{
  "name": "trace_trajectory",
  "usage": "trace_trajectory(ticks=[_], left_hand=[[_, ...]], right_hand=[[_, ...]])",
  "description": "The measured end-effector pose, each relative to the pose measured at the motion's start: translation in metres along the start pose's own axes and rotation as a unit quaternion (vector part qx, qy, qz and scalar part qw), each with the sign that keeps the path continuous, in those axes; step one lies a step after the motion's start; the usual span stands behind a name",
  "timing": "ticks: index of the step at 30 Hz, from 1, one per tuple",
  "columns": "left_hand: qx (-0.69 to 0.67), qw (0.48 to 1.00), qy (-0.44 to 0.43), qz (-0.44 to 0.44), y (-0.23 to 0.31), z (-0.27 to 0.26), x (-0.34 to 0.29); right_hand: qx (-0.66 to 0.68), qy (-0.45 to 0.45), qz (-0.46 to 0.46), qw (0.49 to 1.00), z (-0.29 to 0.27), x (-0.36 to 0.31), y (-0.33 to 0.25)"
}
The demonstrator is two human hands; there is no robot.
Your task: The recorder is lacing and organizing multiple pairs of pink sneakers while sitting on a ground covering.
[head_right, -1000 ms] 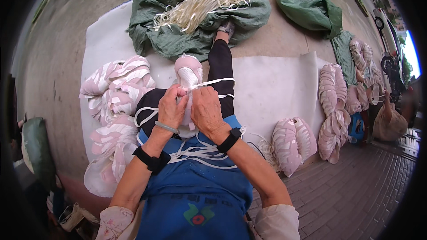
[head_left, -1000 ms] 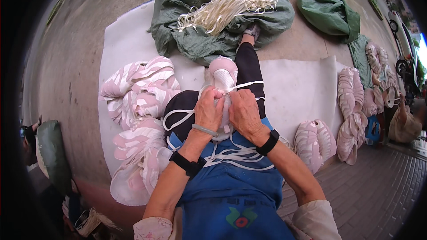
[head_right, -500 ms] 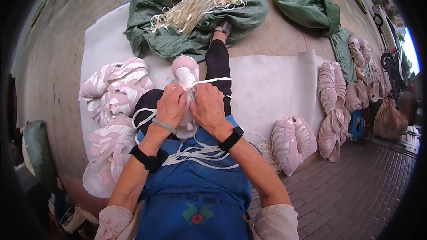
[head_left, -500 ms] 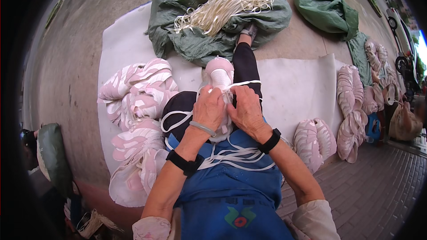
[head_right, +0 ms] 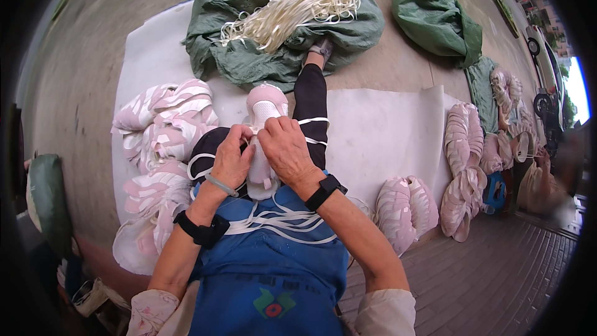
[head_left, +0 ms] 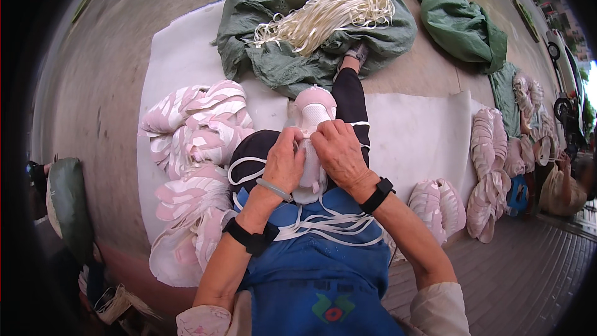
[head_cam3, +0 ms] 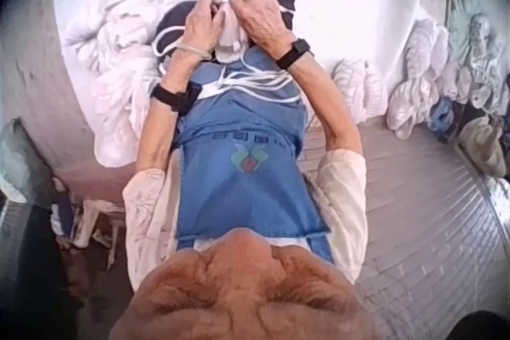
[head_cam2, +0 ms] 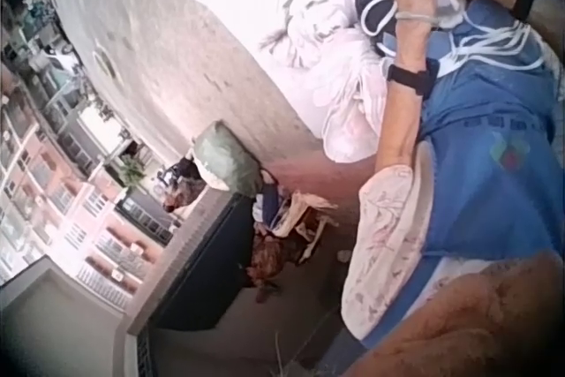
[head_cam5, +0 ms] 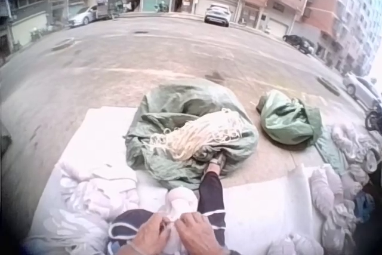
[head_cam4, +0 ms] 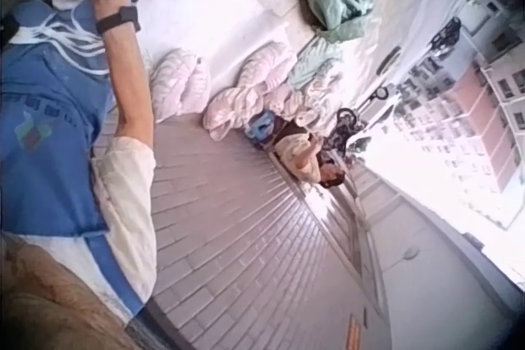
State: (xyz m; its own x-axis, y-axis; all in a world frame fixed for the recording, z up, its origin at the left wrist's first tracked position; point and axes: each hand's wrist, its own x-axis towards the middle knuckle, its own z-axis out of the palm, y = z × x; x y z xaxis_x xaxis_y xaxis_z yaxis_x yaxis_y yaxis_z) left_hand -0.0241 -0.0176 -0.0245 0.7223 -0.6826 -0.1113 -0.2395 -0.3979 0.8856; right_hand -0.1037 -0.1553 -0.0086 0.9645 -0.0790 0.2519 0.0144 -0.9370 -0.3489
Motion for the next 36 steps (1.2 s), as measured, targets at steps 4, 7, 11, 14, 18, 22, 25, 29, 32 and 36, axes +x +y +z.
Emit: trace_trajectory(ticks=[4,7,11,14,18,22,25,29,32,36], left_hand=[[-0.004,1.0,0.0,-0.004,-0.013,0.0,-0.004],[-0.005,1.0,0.003,0.016,-0.018,0.0,-0.003],[-0.024,0.999,0.03,0.012,-0.019,0.003,-0.004],[0.057,0.994,0.055,0.08,-0.016,0.003,-0.007],[0.088,0.986,0.069,0.121,-0.024,0.001,-0.008],[0.07,0.992,0.046,0.098,-0.012,-0.001,-0.006],[0.065,0.992,0.062,0.089,-0.02,-0.001,-0.007],[0.076,0.993,0.06,0.071,-0.022,0.001,-0.006],[0.092,0.991,0.065,0.079,-0.02,0.004,-0.003],[0.19,0.979,0.027,0.074,-0.016,-0.001,0.0]], right_hand=[[0.122,0.011,-0.086,0.989,-0.012,-0.004,-0.022],[0.241,-0.07,-0.083,0.964,-0.02,-0.027,-0.05],[0.253,-0.095,-0.081,0.959,-0.026,-0.03,-0.047],[0.359,-0.143,0.017,0.922,-0.061,-0.011,-0.062],[0.434,-0.184,0.031,0.881,-0.044,-0.015,-0.071],[0.261,-0.073,0.148,0.951,0.0,-0.028,-0.036],[0.138,-0.03,0.176,0.974,0.006,-0.016,-0.035],[0.055,-0.014,0.159,0.986,0.013,-0.009,-0.033],[0.05,-0.006,0.174,0.983,0.017,-0.009,-0.029],[0.044,-0.012,0.173,0.984,0.019,-0.005,-0.023]])
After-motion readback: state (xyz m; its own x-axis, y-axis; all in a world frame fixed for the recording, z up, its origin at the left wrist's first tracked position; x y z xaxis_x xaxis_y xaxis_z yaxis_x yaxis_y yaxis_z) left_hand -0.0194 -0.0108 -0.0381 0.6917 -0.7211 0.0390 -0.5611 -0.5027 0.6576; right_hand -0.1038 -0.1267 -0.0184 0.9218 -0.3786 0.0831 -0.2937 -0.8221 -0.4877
